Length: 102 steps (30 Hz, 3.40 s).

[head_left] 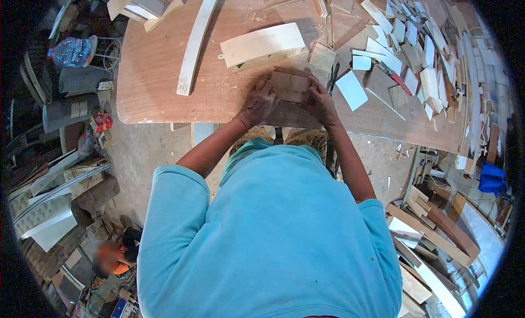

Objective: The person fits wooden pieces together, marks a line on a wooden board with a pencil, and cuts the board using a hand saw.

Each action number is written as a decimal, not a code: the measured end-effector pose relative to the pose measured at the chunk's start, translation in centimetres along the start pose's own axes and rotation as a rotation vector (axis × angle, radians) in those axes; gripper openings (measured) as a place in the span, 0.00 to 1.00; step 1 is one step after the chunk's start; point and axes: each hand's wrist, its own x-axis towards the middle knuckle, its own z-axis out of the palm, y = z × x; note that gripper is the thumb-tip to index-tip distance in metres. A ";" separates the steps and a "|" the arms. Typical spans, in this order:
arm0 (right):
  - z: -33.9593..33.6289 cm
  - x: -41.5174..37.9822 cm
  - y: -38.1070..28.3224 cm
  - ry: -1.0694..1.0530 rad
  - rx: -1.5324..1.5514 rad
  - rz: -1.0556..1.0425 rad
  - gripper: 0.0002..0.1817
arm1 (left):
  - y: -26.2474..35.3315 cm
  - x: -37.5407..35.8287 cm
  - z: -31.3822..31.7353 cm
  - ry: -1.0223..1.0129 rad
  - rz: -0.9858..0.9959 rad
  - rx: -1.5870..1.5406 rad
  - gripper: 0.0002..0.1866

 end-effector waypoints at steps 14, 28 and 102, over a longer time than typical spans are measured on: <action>-3.4 0.9 -0.1 -0.346 -0.665 -0.232 0.17 | 9.6 4.9 1.2 -0.054 -0.735 0.165 0.21; -12.6 5.1 0.4 -0.585 -0.891 -0.520 0.10 | 11.7 6.6 2.4 -0.038 -0.982 0.114 0.18; -3.4 0.2 0.8 -0.290 -0.867 -0.387 0.27 | -0.2 0.5 0.9 -0.175 -0.098 0.095 0.11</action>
